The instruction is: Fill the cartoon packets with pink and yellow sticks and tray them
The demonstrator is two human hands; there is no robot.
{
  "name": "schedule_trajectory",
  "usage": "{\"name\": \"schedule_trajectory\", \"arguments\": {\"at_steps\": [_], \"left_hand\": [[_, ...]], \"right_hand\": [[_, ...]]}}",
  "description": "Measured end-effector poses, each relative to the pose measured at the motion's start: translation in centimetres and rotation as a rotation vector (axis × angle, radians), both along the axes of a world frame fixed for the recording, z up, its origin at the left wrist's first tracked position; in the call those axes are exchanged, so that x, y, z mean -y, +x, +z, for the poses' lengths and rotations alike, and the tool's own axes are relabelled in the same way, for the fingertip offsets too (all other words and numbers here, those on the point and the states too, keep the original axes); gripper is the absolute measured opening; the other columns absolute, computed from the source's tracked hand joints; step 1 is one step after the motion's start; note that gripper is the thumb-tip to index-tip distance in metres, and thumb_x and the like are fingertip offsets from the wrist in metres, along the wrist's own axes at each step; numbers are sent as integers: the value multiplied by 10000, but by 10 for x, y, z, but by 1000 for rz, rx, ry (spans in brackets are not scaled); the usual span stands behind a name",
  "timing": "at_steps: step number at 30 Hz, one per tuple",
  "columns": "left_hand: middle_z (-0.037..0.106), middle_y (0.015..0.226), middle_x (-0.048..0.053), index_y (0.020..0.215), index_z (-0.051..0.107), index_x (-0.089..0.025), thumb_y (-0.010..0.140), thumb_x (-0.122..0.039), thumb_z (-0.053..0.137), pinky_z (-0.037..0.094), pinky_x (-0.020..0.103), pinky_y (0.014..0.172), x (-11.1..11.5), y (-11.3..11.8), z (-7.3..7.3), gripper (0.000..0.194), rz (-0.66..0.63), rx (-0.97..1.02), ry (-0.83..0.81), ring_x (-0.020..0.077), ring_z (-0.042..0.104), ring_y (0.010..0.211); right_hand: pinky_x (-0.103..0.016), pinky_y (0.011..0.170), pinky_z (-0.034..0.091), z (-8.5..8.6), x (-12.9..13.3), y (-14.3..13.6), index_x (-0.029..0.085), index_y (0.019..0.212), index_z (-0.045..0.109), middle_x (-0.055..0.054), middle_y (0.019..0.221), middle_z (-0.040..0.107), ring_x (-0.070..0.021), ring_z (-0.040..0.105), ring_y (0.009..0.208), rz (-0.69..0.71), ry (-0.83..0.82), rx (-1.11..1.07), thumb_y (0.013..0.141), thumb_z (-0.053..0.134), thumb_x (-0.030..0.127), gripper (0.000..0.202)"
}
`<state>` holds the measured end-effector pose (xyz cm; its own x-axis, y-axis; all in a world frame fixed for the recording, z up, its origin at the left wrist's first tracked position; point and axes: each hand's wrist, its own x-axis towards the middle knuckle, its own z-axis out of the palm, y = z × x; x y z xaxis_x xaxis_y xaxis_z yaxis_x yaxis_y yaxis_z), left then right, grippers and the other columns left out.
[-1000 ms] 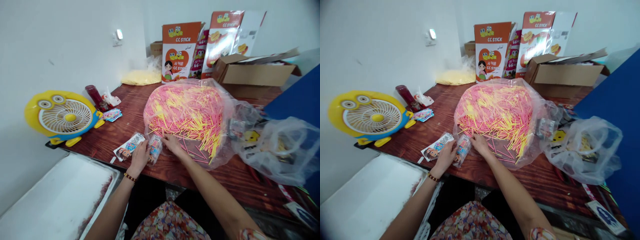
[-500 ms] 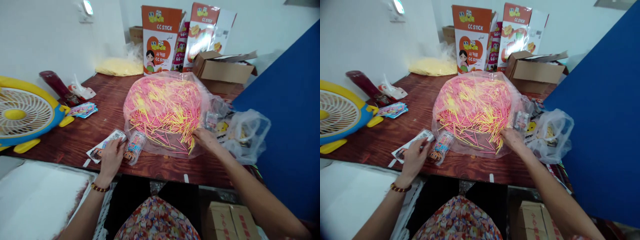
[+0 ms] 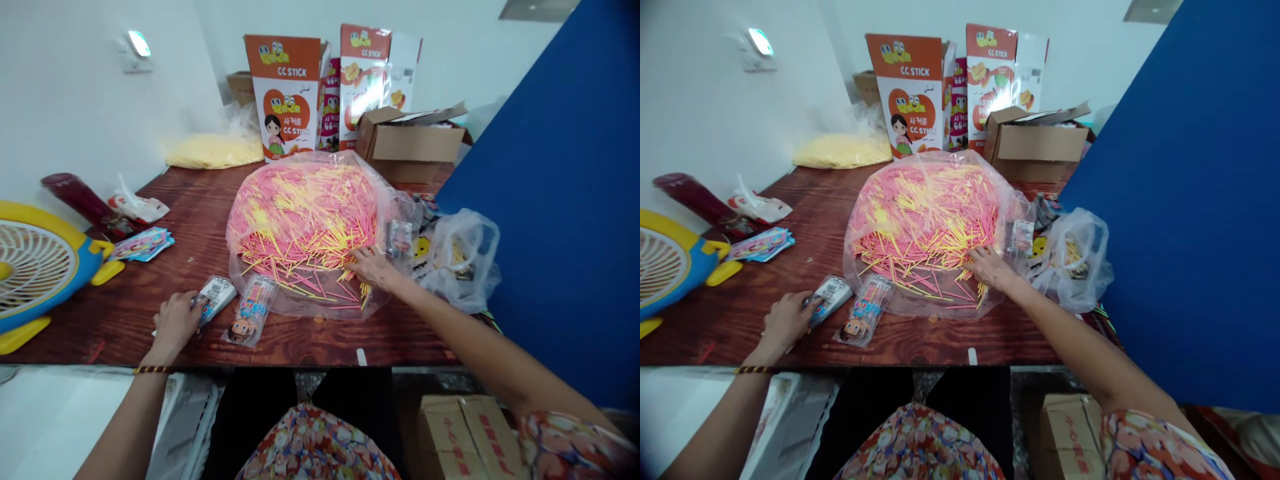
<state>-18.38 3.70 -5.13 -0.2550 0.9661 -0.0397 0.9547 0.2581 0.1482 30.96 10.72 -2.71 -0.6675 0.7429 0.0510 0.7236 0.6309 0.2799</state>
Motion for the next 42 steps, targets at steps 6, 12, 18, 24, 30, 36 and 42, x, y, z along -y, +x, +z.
{"name": "schedule_trajectory", "arguments": {"at_steps": [6,12,18,24,30,36,42], "left_hand": [[647,1229,204,1220,673,-167,945,-455,399,485,525,864,0,-1,2,483,-15,33,78,422,583,1136],[643,1247,201,1233,658,-151,937,-503,396,478,508,887,-4,-5,2,529,-4,78,46,407,584,1150],[648,1258,178,1236,662,-175,939,-495,417,473,473,901,-1,-3,1,501,-23,42,58,388,574,1172],[653,1229,186,1205,643,-157,942,-426,432,465,448,899,5,7,9,431,-18,34,149,366,593,1146],[726,1045,126,1041,655,-180,893,-383,494,482,377,850,-1,-1,14,298,35,174,226,300,650,1031],[755,952,82,984,697,-203,839,-441,539,490,344,777,-1,-16,26,320,115,334,259,280,689,918],[740,864,45,895,702,-201,769,-473,633,502,323,697,13,-26,37,307,185,554,416,243,673,809]], "right_hand": [[-426,960,317,-8,-6,-7,180,1059,692,-135,1189,620,-287,505,1113,18,12,-6,974,466,204,242],[-425,946,328,-14,-9,-11,166,1074,672,-135,1162,623,-279,520,1073,13,23,25,977,431,170,260],[-401,941,344,-14,-7,-5,172,1116,671,-133,1207,612,-278,519,1093,2,-32,5,944,503,192,240],[-418,959,333,-20,-8,-9,146,1072,660,-140,1158,631,-280,525,1084,-9,-3,20,959,433,149,253],[-435,1011,308,-26,-10,-15,149,1080,624,-150,1138,665,-264,544,1085,-158,-60,-206,982,380,163,263],[-393,934,399,-22,-17,-34,207,925,545,-32,788,669,-187,574,743,-285,-252,-696,991,382,290,194],[-285,607,434,-31,-25,-62,247,685,413,26,647,596,-160,541,616,-445,-570,-1409,811,590,496,331]]}}
